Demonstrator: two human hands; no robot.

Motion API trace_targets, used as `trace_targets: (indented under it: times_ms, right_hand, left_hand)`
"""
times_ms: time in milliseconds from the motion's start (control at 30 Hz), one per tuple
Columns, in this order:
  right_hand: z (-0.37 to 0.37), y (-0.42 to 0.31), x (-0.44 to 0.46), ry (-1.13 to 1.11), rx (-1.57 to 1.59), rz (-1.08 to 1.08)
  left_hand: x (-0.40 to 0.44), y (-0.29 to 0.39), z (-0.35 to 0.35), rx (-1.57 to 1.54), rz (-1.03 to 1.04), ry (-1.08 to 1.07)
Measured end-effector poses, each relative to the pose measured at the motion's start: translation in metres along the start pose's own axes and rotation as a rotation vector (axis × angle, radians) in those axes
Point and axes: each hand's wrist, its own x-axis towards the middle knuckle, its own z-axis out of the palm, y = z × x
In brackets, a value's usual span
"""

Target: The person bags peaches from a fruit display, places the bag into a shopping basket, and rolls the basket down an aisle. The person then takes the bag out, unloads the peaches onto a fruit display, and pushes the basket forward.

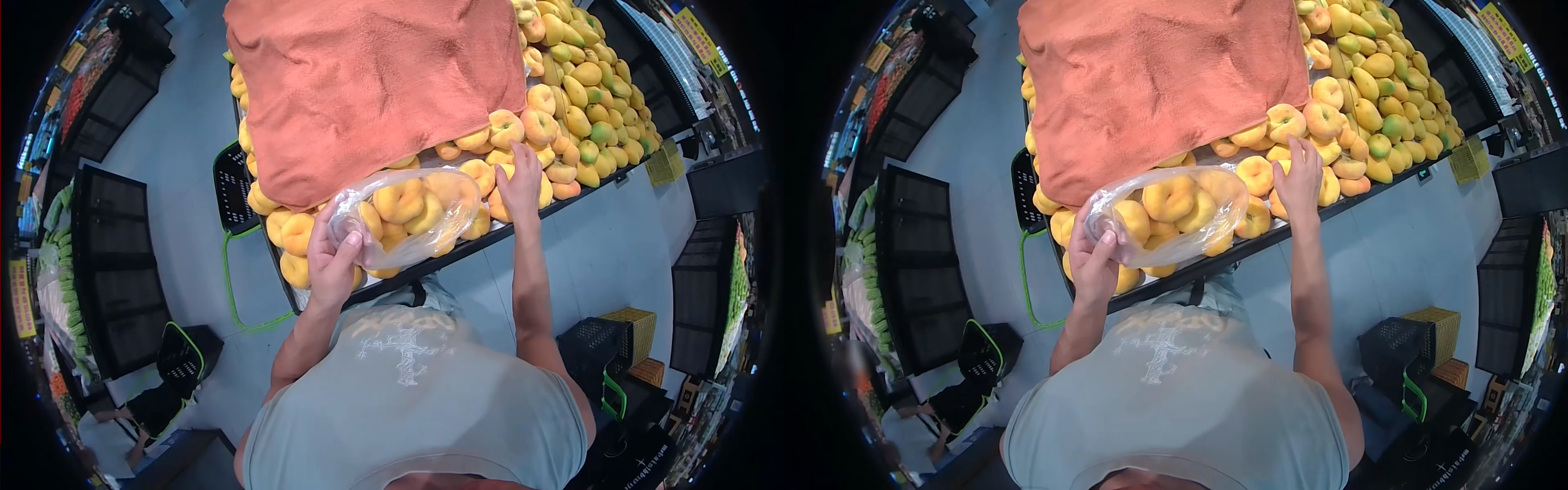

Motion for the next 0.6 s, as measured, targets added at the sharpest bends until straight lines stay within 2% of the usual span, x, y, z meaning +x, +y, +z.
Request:
trace_targets:
  times_ms: [67, 133, 167, 267, 467, 600]
  right_hand:
    - [-0.003, -0.001, 0.017, -0.045, -0.038, -0.019]
    - [-0.004, 0.001, 0.033, -0.109, -0.292, -0.133]
    - [-0.003, 0.002, 0.041, -0.167, -0.321, -0.164]
    - [0.015, 0.024, 0.057, -0.233, -0.416, -0.267]
    - [0.013, 0.024, 0.083, -0.391, -0.459, -0.211]
    - [0.004, 0.017, 0.093, -0.464, -0.518, -0.206]
  left_hand:
    - [-0.003, 0.000, 0.002, 0.025, -0.021, -0.026]
    - [-0.005, 0.001, 0.007, 0.183, 0.016, -0.087]
    - [-0.007, 0.002, 0.006, 0.168, -0.002, -0.116]
    - [-0.014, 0.006, 0.007, 0.226, -0.008, -0.092]
    - [-0.028, 0.015, 0.007, 0.168, -0.146, -0.062]
    - [-0.026, 0.011, 0.004, 0.260, -0.085, -0.033]
